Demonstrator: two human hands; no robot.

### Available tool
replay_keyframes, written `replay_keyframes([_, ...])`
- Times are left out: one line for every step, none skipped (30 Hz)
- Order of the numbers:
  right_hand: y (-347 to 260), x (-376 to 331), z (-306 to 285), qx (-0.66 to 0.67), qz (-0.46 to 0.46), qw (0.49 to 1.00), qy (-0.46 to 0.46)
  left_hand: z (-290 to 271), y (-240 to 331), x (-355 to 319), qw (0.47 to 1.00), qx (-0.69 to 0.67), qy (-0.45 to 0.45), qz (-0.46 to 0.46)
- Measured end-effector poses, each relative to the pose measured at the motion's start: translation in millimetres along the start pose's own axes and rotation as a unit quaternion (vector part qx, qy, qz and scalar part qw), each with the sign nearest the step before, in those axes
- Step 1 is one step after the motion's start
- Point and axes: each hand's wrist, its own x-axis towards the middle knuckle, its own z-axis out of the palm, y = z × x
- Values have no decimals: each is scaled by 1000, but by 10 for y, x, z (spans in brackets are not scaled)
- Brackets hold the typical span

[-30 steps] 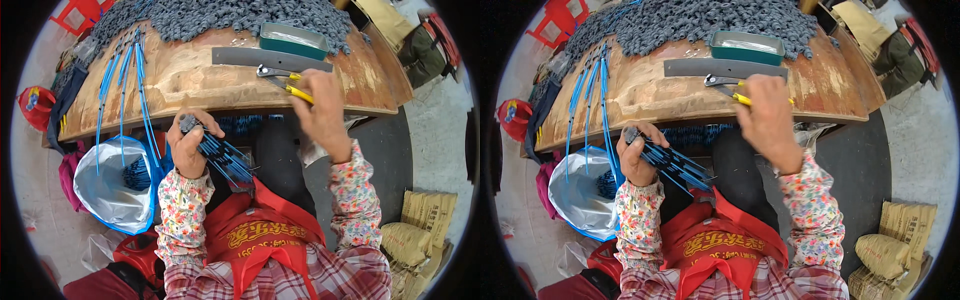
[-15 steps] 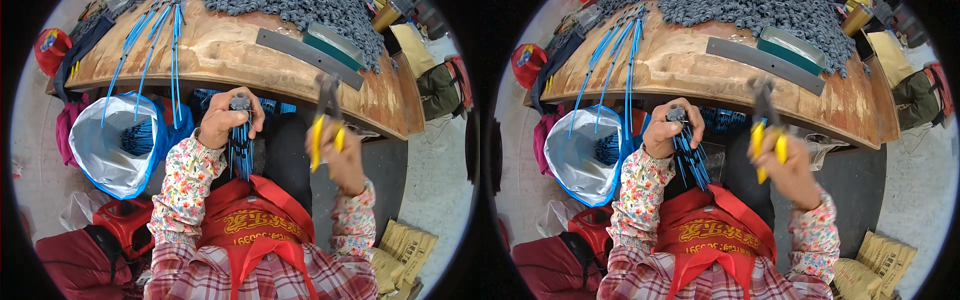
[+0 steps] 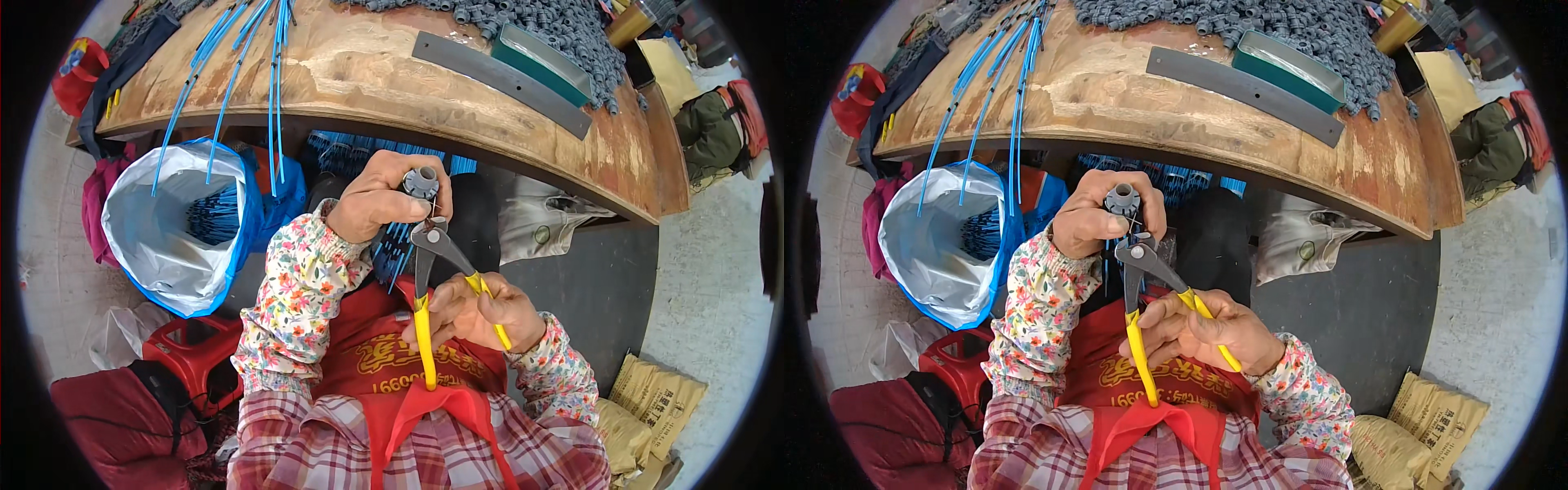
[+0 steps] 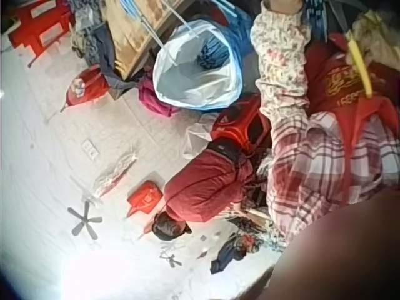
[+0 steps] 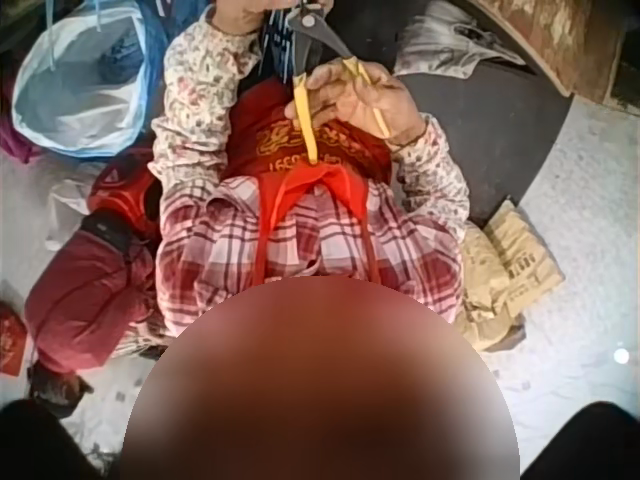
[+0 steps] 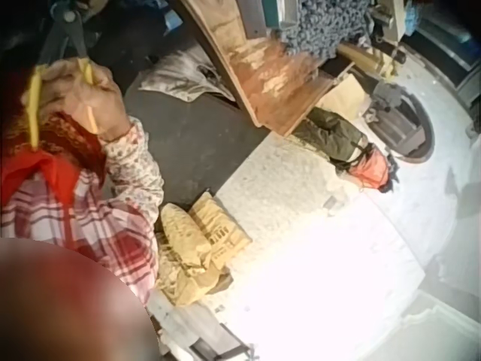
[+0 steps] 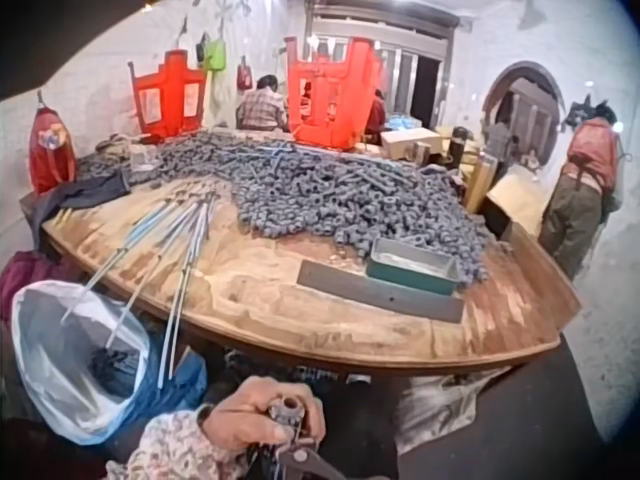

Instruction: Attaching blue plastic ribs to a central hub and using pliers to secure the components while assembling umbrella frames.

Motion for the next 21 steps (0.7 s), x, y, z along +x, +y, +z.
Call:
replay_keyframes([-1, -8, 3, 5, 5, 1000, 5, -1, 0, 0, 1000, -1, 0, -1])
replay_keyframes([10, -17, -7, 6, 5, 1000, 5, -4, 4, -1, 1000, 0, -2, -2])
replay_keyframes([29, -27, -26, 17, 6, 1000, 3, -9, 10, -3, 1000, 2, -4, -3])
replay_keyframes([49, -37, -43, 28, 6, 1000, 1, -14, 15, -5, 1000, 4, -7, -3])
replay_keyframes([64, -45, -54, 39, 8, 999, -1, -21, 9, -13, 1000, 3, -6, -4])
replay_keyframes([67, -53, -50, 40, 8, 999, 0, -28, 4, -22, 1000, 3, -5, -4])
replay_keyframes([62, -63, -36, 38, 21, 999, 25, -36, 2, -31, 1000, 3, -3, -3])
replay_keyframes([51, -73, -17, 36, 35, 998, 50, -42, 0, -42, 1000, 4, -1, -3])
replay_keyframes([35, -82, 3, 33, 48, 995, 74, -47, 0, -54, 1000, 3, 1, -3])
replay_keyframes([-9, -93, 23, 35, 51, 995, 73, -54, 11, -76, 1000, 17, 10, -1])
replay_keyframes([-87, -109, 39, 13, 61, 995, 83, -61, 23, -98, 999, 32, 19, 1])
replay_keyframes([-163, -164, 50, -11, 62, 993, 97, -39, 4, -81, 999, 43, 19, 5])
replay_keyframes([-224, -199, 68, -35, 62, 991, 112, -9, -7, -55, 999, 41, 12, 6])
replay_keyframes([-281, -215, 96, -38, 56, 991, 117, 33, -7, -16, 999, 42, 22, -6])
replay_keyframes([-349, -177, 123, -269, 23, 946, 179, 45, 20, -12, 998, 47, 40, -22])
replay_keyframes([-412, -150, 147, -485, -13, 843, 233, 57, 33, -2, 996, 51, 56, -37])
replay_keyframes([-450, -147, 161, -672, -48, 686, 275, 66, 32, 6, 997, 50, 50, -36])
replay_keyframes([-446, -143, 150, -672, -51, 682, 283, 73, 26, 8, 996, 61, 63, -30])
replay_keyframes([-409, -116, 114, -758, -91, 579, 287, 78, 18, 11, 995, 71, 72, -23])
replay_keyframes([-376, -112, 56, -831, -122, 453, 299, 88, -45, 83, 995, 72, 68, -12])
replay_keyframes([-358, -138, 26, -887, -143, 318, 304, 83, -78, 101, 995, 80, 68, -4])
